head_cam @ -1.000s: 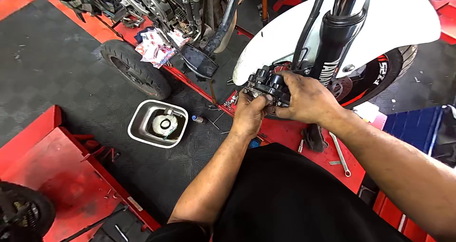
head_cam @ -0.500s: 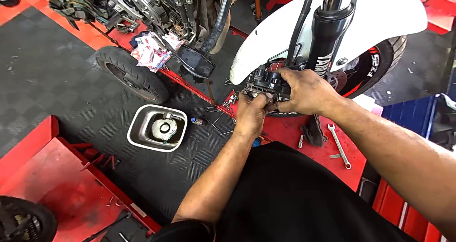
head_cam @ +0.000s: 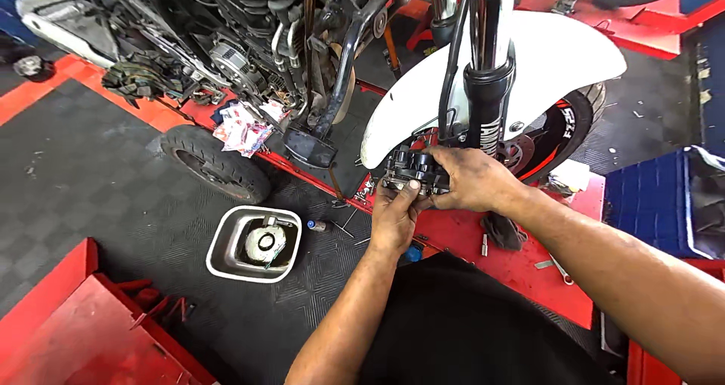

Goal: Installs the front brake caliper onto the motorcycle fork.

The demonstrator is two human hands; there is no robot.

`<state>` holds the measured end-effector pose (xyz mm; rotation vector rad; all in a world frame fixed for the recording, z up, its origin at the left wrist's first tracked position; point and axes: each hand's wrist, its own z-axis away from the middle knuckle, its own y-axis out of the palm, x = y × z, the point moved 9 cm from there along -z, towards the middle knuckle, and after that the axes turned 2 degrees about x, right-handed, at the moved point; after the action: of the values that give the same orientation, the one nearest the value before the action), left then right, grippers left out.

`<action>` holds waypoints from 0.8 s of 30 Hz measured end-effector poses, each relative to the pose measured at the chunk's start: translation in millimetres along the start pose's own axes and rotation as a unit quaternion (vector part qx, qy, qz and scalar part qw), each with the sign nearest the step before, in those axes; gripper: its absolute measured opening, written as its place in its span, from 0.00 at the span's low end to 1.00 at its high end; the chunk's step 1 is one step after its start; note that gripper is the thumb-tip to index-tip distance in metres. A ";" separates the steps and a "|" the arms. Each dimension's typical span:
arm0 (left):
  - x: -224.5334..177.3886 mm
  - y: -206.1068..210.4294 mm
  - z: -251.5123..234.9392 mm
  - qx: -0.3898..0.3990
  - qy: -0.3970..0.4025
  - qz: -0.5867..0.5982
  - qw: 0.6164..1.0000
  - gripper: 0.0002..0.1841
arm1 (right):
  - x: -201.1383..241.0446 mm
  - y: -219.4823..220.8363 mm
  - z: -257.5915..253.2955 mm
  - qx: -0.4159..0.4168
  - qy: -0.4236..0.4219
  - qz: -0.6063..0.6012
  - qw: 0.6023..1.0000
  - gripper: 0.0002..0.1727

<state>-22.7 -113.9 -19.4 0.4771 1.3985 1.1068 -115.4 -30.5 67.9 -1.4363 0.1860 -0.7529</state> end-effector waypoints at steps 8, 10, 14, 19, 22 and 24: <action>-8.6 0.8 -2.7 -0.013 0.052 -0.095 0.994 0.31 | -2.7 7.0 6.8 -0.024 0.018 -0.017 0.999 0.49; -12.6 4.7 0.8 0.003 0.058 -0.144 0.988 0.33 | -4.9 9.0 11.8 -0.051 0.022 -0.035 0.998 0.48; -21.1 6.8 5.3 0.032 0.087 -0.251 0.964 0.36 | -5.3 11.2 19.5 -0.102 0.009 -0.050 0.993 0.48; -10.8 -8.7 1.2 0.200 0.017 -0.098 0.975 0.34 | 4.1 7.3 29.4 -0.150 -0.102 0.027 0.983 0.47; 10.4 -18.0 -12.9 0.274 -0.172 -0.047 0.945 0.52 | 11.7 10.7 26.1 -0.081 -0.164 0.097 0.978 0.45; 28.9 -22.1 -23.5 0.251 -0.294 -0.108 0.916 0.62 | 17.7 13.1 24.4 -0.036 -0.209 0.143 0.967 0.39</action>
<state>-42.6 -107.9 -57.3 0.9151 1.1413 0.3525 -84.0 -21.1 65.2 -1.5628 0.0912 -0.1992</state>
